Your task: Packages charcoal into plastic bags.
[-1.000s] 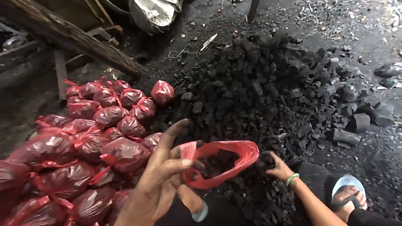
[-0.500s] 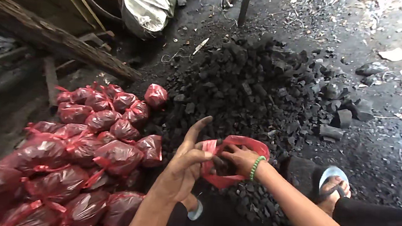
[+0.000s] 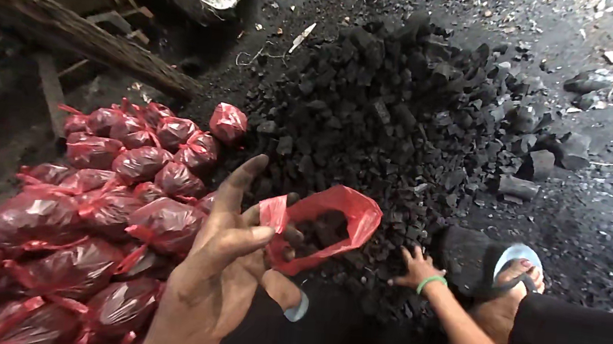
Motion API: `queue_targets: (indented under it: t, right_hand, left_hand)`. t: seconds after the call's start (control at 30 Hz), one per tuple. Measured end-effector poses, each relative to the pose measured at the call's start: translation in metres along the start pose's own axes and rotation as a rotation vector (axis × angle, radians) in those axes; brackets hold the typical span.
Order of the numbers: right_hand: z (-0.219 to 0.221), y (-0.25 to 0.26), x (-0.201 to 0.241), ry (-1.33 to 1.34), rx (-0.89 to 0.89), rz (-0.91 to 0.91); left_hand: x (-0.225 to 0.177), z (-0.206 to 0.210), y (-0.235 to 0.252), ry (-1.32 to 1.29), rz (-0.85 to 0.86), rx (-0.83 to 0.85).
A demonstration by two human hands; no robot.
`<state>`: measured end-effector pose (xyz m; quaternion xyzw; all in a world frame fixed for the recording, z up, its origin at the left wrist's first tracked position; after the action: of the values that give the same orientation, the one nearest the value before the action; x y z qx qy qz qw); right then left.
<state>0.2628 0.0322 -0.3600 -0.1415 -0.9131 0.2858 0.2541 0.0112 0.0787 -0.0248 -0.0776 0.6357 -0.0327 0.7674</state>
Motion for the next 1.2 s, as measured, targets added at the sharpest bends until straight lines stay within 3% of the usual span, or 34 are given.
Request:
queue_targets:
  t: [0.1, 0.2, 0.33, 0.47, 0.53, 0.63, 0.73, 0.83, 0.9, 0.97, 1.1, 1.2]
  right_hand:
    - [0.050, -0.022, 0.011, -0.124, 0.009, -0.034]
    - [0.067, -0.019, 0.017, -0.172, 0.047, -0.232]
    - [0.054, 0.003, 0.012, -0.189, 0.124, -0.275]
    - [0.031, 0.017, 0.006, -0.043, 0.093, -0.216]
    - [0.004, 0.023, 0.006, 0.195, 0.031, -0.134]
    - [-0.053, 0.021, 0.019, 0.753, -0.130, -0.081]
    - [-0.114, 0.000, 0.052, 1.291, -0.216, -0.226]
    - [-0.155, -0.034, 0.105, 1.567, -0.007, -0.568]
    - [-0.159, -0.060, 0.142, 1.386, 0.079, -0.783]
    - [-0.147, -0.076, 0.170, 0.989, 0.022, -0.843]
    - [-0.105, -0.073, 0.188, 0.035, -0.096, -0.727]
    - [-0.102, -0.075, 0.180, -0.150, -0.037, -0.704]
  left_hand:
    - [-0.002, -0.011, -0.001, 0.028, 0.021, -0.020]
    - [-0.004, -0.024, -0.001, 0.026, 0.001, -0.070]
    - [-0.005, -0.035, -0.001, 0.023, -0.011, -0.124]
    - [-0.003, -0.030, 0.000, 0.017, -0.012, -0.093]
    - [0.000, -0.023, 0.001, 0.030, -0.012, -0.069]
    - [0.008, -0.011, 0.000, 0.074, -0.048, -0.021]
    - [0.017, 0.003, 0.000, 0.115, -0.091, 0.030]
    - [0.027, 0.017, 0.001, 0.157, -0.117, 0.080]
    - [0.031, 0.025, 0.000, 0.161, -0.148, 0.088]
    - [0.032, 0.033, -0.002, 0.148, -0.169, 0.128]
    - [0.031, 0.041, -0.008, 0.102, -0.186, 0.208]
    - [0.027, 0.034, -0.012, 0.084, -0.172, 0.148]
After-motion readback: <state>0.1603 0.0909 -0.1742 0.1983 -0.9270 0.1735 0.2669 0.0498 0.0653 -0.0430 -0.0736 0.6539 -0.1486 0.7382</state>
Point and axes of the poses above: each hand's wrist, its own y-axis towards the middle knuckle, its own z-axis out of the palm, x = y × z, the point moved 7 cm from there along y, towards the middle knuckle, and after that the axes turned 13 degrees about -x, right-handed, at the moved point
